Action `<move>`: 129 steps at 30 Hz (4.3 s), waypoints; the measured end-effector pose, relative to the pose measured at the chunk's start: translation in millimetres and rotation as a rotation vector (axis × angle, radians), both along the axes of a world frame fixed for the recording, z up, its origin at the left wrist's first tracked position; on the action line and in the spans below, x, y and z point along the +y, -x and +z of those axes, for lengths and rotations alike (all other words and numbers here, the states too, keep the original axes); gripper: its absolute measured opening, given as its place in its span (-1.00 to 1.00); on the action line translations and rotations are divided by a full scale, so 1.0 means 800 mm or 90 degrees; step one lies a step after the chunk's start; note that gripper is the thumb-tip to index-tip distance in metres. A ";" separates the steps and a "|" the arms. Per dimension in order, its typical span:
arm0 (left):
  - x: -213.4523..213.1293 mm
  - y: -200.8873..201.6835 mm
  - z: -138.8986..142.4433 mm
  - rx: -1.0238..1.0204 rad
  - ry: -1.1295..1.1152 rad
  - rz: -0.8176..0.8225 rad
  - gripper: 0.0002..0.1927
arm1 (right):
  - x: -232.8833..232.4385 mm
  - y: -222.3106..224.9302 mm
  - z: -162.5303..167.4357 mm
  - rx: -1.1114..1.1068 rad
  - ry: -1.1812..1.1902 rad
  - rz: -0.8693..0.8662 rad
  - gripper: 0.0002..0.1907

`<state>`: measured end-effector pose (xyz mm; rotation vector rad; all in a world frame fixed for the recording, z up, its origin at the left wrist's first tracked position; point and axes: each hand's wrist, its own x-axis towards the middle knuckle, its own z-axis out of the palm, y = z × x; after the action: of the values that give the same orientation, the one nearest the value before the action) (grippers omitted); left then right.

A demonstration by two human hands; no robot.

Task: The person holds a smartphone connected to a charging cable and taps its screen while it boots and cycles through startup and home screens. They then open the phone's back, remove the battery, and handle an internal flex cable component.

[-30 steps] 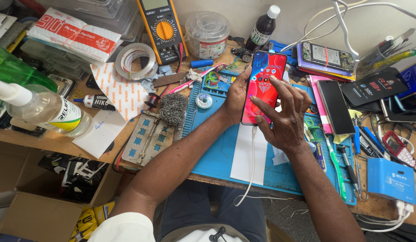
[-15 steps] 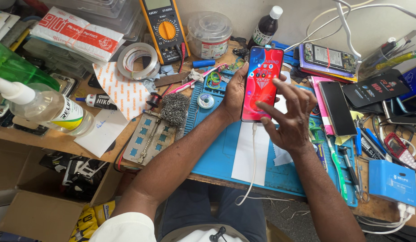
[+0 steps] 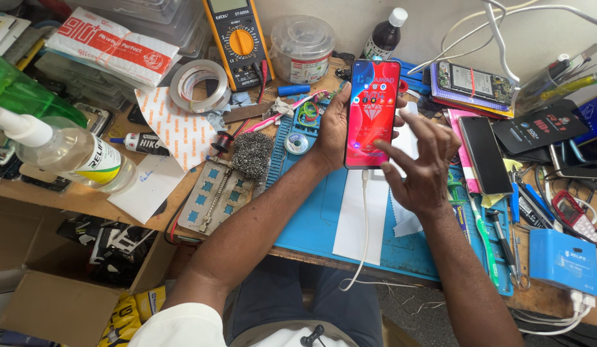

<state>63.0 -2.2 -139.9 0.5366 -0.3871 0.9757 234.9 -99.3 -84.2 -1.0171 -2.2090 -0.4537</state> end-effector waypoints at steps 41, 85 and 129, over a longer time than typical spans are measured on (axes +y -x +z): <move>-0.011 -0.020 -0.013 -0.020 0.022 -0.083 -0.30 | 0.007 -0.002 -0.005 -0.002 0.030 -0.126 -0.56; -0.027 -0.040 -0.029 0.151 0.108 -0.018 -0.39 | -0.001 0.012 0.003 0.037 0.056 -0.107 -0.43; -0.005 -0.016 -0.013 -0.019 0.062 -0.058 -0.26 | 0.006 0.002 -0.002 0.055 0.048 -0.111 -0.53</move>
<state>75.9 -6.3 -150.7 0.4137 -0.3856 0.9106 233.7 -94.5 -85.5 -1.2529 -2.0827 -0.3978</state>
